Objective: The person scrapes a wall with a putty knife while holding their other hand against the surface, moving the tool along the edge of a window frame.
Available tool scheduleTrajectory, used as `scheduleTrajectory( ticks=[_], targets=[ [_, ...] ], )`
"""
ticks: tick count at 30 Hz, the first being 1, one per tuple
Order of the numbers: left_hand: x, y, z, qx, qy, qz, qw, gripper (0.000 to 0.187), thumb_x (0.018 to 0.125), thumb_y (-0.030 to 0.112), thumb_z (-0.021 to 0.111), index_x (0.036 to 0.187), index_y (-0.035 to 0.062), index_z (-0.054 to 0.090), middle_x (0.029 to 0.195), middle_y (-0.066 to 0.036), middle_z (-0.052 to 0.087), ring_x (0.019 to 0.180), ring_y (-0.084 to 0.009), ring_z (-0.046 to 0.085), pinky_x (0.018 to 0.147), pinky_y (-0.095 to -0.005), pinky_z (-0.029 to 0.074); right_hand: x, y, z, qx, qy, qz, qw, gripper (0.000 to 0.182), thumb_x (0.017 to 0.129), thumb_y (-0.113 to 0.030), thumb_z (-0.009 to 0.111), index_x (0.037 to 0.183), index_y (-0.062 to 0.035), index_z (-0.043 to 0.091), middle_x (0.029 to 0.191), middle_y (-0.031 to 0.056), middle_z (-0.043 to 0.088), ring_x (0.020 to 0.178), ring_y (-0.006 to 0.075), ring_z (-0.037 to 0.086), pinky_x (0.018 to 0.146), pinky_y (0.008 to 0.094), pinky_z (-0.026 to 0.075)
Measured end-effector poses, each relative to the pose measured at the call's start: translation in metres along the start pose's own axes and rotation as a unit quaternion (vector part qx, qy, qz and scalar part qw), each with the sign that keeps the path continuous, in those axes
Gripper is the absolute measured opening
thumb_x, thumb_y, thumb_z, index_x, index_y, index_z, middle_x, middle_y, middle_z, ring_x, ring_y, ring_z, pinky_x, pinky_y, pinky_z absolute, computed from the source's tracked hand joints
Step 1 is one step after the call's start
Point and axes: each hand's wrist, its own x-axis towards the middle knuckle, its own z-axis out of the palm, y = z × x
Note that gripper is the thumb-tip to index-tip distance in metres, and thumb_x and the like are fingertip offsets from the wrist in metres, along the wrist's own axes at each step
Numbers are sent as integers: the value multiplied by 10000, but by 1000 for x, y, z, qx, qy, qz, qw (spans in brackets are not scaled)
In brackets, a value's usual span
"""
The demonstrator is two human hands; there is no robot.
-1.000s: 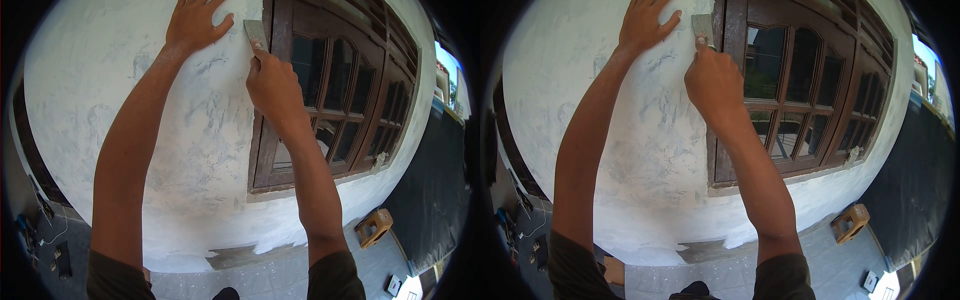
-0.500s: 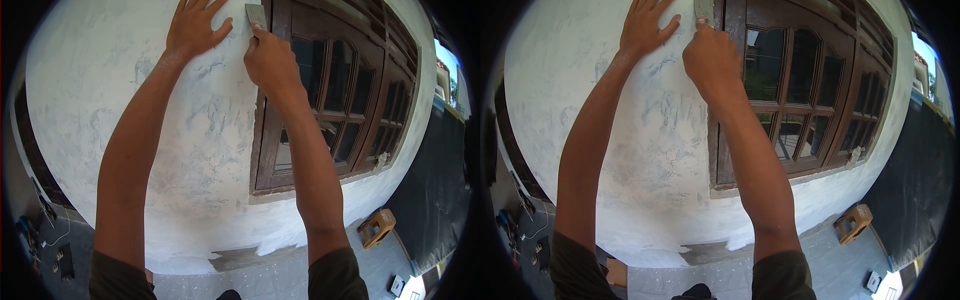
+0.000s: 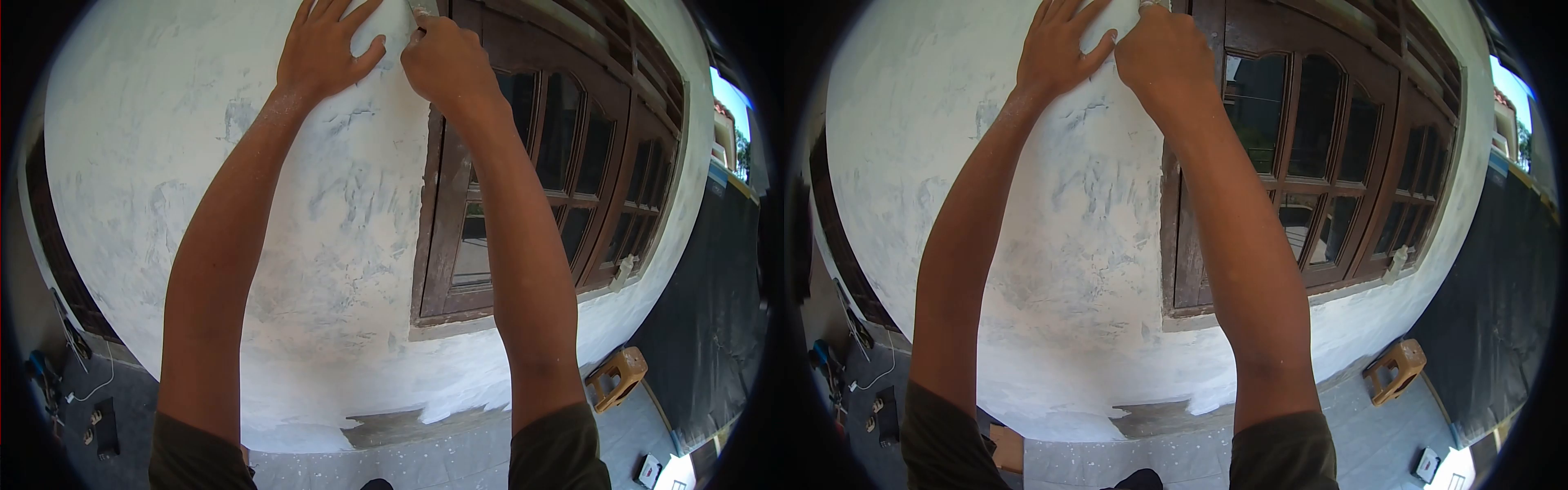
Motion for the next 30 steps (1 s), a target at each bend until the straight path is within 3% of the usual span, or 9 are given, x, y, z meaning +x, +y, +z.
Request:
scheduleTrajectory(
  ticks=[5,11,13,16,20,22,30],
  targets=[
    [-1,2,1,3,-11,-9,1000,655,970,392,613,1541,100,483,1661,-207,342,1570,-357,256,1289,-536,179,-44,0,3,-33,-50,52,997,436,1021,-193,477,1401,-54,639,1110,306,728,1054,497,698,975,538,554],
    [1,0,3,15,-8,-1,1000,651,981,398,601,1547,102,475,1667,-206,331,1574,-350,246,1297,-533,161,3,2,0,-3,-3,7,1000,433,1028,-207,487,1415,-83,637,1127,292,730,1057,497,697,975,537,556],
    [1,1,3,9,-11,-2,1000,652,985,408,600,1547,102,474,1669,-207,325,1574,-352,244,1296,-539,158,-4,2,-2,1,18,-19,1000,407,923,-79,545,1289,39,680,995,314,730,952,486,727,861,541,591],
    [1,0,2,6,-9,0,1000,654,985,410,599,1549,103,472,1671,-206,322,1573,-354,247,1294,-547,161,-37,8,7,-47,2,7,999,405,901,-77,562,1269,41,687,998,310,733,945,483,731,844,515,604],
    [1,1,2,10,-17,-3,1000,652,985,407,595,1551,106,470,1672,-204,320,1573,-352,247,1295,-540,163,-14,5,3,-29,24,-7,999,426,898,-75,557,1289,39,680,989,314,731,943,484,731,842,521,604],
    [1,0,2,17,-13,0,1000,653,985,406,593,1552,107,468,1671,-203,323,1574,-350,247,1297,-534,162,8,-4,-12,-12,-33,32,999,437,1026,-218,495,1424,-105,634,1145,271,734,1080,479,698,1001,532,542],
    [-1,1,2,11,-3,0,1000,656,981,411,600,1549,108,472,1666,-202,334,1571,-350,253,1294,-534,171,-28,12,4,-40,-13,12,999,435,1014,-212,491,1392,-68,653,1115,283,736,1051,482,706,987,517,550]
  ],
)
